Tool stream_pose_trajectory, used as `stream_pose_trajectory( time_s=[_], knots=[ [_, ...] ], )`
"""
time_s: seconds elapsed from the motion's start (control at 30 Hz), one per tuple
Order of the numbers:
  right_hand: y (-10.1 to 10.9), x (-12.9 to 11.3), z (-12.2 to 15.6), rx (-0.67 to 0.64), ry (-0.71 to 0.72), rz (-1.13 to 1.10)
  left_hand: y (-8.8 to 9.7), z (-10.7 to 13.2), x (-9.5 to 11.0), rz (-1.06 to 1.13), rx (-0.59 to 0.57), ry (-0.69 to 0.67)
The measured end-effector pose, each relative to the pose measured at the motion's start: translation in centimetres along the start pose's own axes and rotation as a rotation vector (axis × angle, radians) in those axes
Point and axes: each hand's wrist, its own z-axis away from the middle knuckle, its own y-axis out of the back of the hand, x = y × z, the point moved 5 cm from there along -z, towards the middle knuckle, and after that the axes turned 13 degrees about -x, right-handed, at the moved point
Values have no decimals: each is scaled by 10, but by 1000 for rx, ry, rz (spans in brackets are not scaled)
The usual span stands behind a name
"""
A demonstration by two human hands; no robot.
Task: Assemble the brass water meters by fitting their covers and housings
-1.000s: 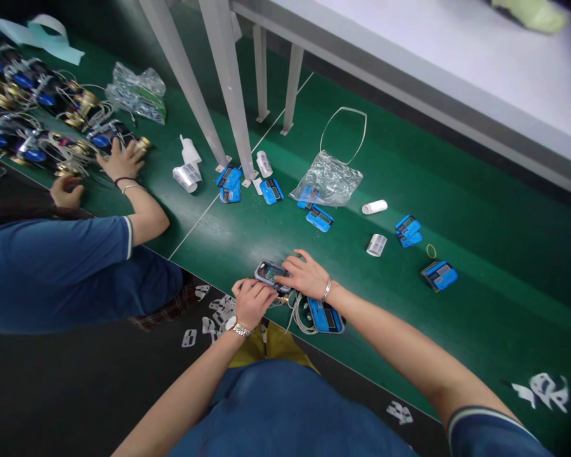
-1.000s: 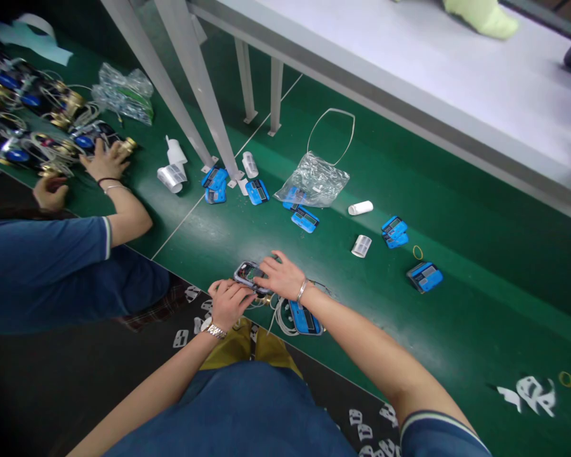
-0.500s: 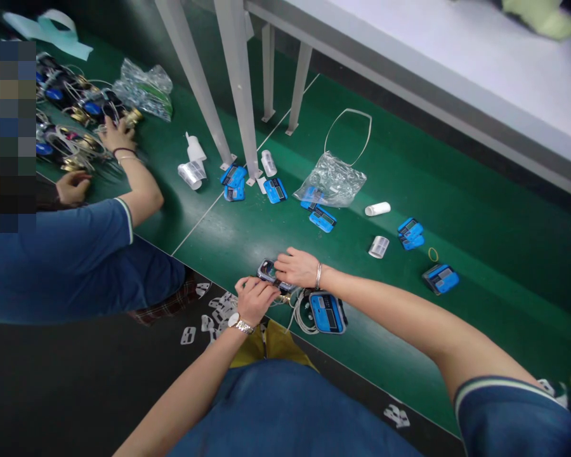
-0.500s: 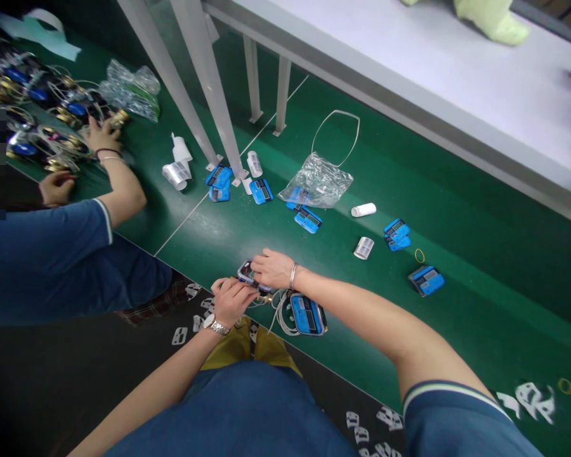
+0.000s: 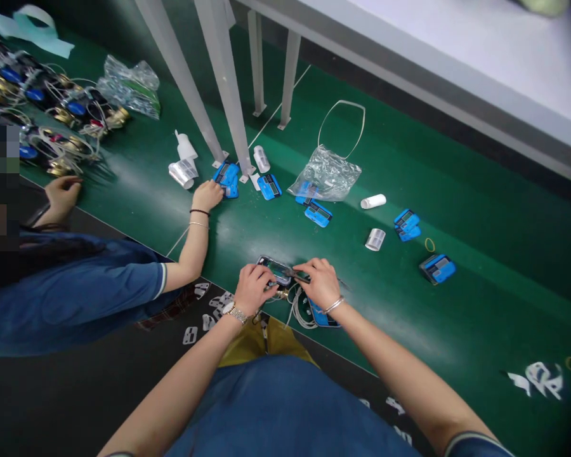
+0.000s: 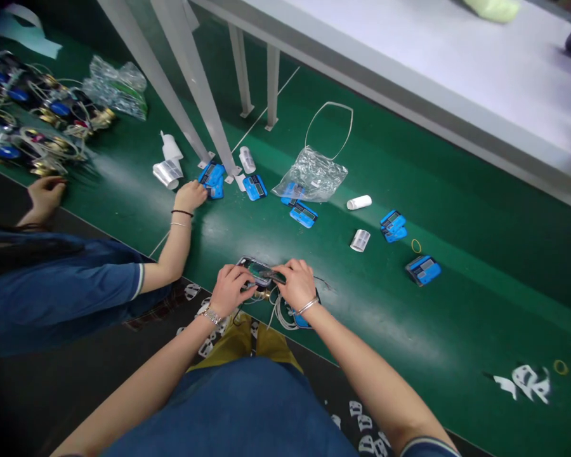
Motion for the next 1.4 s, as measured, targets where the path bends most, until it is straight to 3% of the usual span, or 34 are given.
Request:
stream_pose_trajectory(
  time_s=[0.17, 0.43, 0.8, 0.93, 1.03, 1.13, 1.27, 1.4],
  knots=[
    [-20, -13, 28, 63, -143, -27, 3, -18, -9, 84, -174, -121],
    [-50, -28, 35, 147, -214, -66, 4, -36, -20, 186, -353, -192],
    [-57, -44, 38, 140, -437, -256, 3, -38, -13, 138, -362, -199],
    [-53, -43, 58, 93, -471, -365, 4, -34, -10, 83, -357, -219],
    [-59, -45, 83, 38, -452, -522, 5, -33, -8, 43, -349, -219],
    [-79, -51, 93, -27, -386, -786, 4, -33, -5, -3, -336, -201],
    [-110, -62, 76, -127, -277, -1254, 3, -30, 0, -61, -318, -164],
    [-124, -81, 52, -268, -186, -1703, 1, -27, 1, -66, -330, -162]
  ],
)
